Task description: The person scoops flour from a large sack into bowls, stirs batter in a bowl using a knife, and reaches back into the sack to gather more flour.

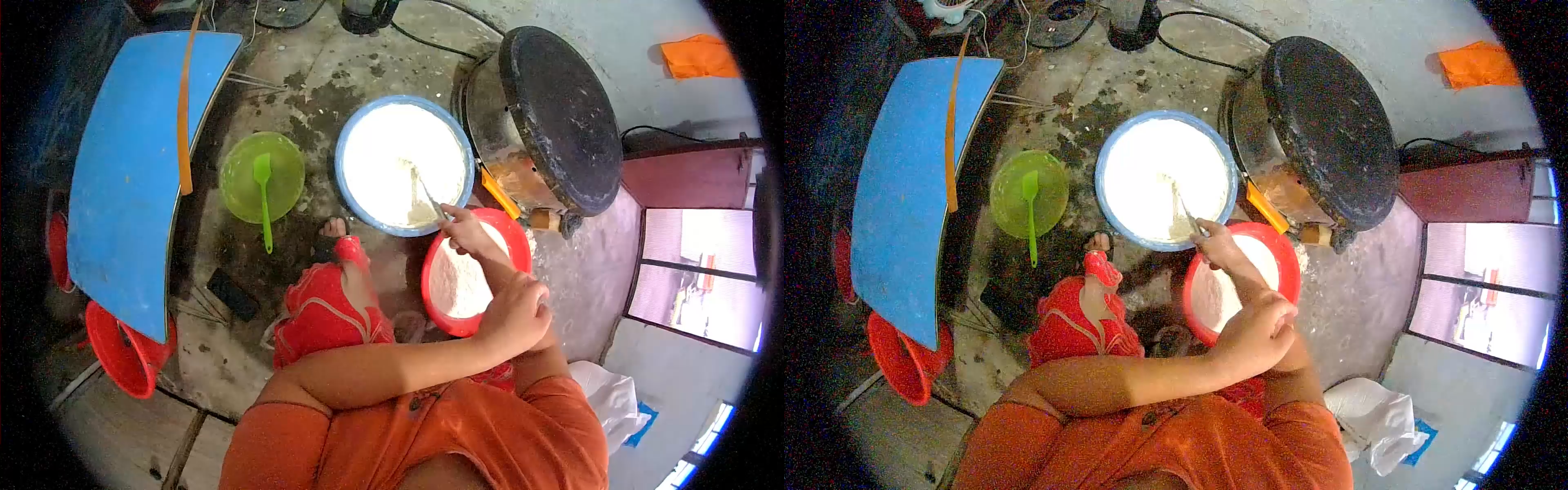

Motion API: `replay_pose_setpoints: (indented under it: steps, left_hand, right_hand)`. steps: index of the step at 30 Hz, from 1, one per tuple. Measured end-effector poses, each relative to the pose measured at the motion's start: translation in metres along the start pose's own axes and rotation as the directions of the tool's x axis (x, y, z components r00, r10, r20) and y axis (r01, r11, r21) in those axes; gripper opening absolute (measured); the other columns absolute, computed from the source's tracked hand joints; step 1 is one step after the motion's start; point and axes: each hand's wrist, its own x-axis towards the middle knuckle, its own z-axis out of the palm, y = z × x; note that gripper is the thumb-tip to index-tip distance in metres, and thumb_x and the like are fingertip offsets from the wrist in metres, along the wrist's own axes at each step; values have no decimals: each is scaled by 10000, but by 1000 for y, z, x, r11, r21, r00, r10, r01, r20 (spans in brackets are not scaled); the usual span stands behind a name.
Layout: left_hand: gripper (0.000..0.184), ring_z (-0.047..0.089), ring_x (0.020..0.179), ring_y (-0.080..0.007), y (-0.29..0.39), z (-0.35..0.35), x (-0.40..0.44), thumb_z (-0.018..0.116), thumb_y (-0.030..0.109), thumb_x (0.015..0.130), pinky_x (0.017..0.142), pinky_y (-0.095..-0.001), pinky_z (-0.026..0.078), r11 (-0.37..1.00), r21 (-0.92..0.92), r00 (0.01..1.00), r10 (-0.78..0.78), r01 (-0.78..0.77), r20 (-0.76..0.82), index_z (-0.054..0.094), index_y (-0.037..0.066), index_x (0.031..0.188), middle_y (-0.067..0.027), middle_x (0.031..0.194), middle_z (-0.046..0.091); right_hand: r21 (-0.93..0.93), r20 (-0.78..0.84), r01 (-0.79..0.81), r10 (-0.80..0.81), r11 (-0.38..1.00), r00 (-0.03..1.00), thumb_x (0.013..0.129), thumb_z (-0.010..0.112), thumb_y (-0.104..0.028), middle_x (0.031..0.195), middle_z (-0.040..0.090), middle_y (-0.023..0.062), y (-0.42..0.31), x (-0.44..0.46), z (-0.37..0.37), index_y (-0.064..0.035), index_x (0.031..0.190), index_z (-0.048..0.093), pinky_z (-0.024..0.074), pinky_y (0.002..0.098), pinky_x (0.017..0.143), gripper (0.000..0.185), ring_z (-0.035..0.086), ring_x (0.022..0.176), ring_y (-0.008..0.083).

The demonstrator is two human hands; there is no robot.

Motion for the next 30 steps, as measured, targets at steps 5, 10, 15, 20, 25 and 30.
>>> replay_pose_setpoints:
  steps: [5,10,15,20,25,30]
  left_hand:
    - [155,585,853,-296,9,-8,0,564,87,792,745,-369,474,999,-4,999,-48,48,18,563,-11,912,-150,953,556]
    - [172,579,845,-309,8,-10,-4,554,48,794,752,-366,477,993,-94,995,59,-66,-83,541,-1,958,-147,960,545]
    - [202,575,868,-285,10,-14,-1,563,38,775,755,-349,479,988,15,970,152,-152,-189,537,4,972,-141,1019,529]
    - [212,567,884,-281,8,-11,-1,571,41,771,746,-343,479,990,-42,975,124,-134,-183,531,13,978,-133,1013,522]
    - [202,569,873,-324,6,-11,3,567,47,770,764,-374,473,993,-7,969,115,-119,-219,542,3,965,-158,977,537]
    - [200,571,901,-313,8,-15,5,565,63,776,770,-369,474,997,-38,981,61,-69,-182,545,8,968,-155,988,537]
  right_hand:
    - [-389,49,170,-164,905,985,874,533,-185,734,571,107,-12,-49,-39,-119,1338,421,412,366,498,481,536,573,219]
    - [-805,175,350,-372,480,912,863,490,-174,785,616,168,9,-56,-35,-152,1314,443,458,443,610,454,592,688,323]
    - [-807,94,213,-237,550,967,814,517,-127,835,615,244,44,9,34,-81,1252,466,475,482,702,443,602,814,403]
    - [-264,-54,84,-102,961,993,829,593,-205,774,620,126,30,29,32,-19,1287,452,412,358,470,514,540,549,232]
    - [-169,4,-50,52,984,999,882,542,-211,696,576,84,-32,-44,-8,-122,1317,447,369,325,380,454,501,442,183]
    - [-753,194,349,-318,558,928,854,527,-206,772,611,157,2,-52,-22,-148,1304,443,448,448,620,462,586,659,309]
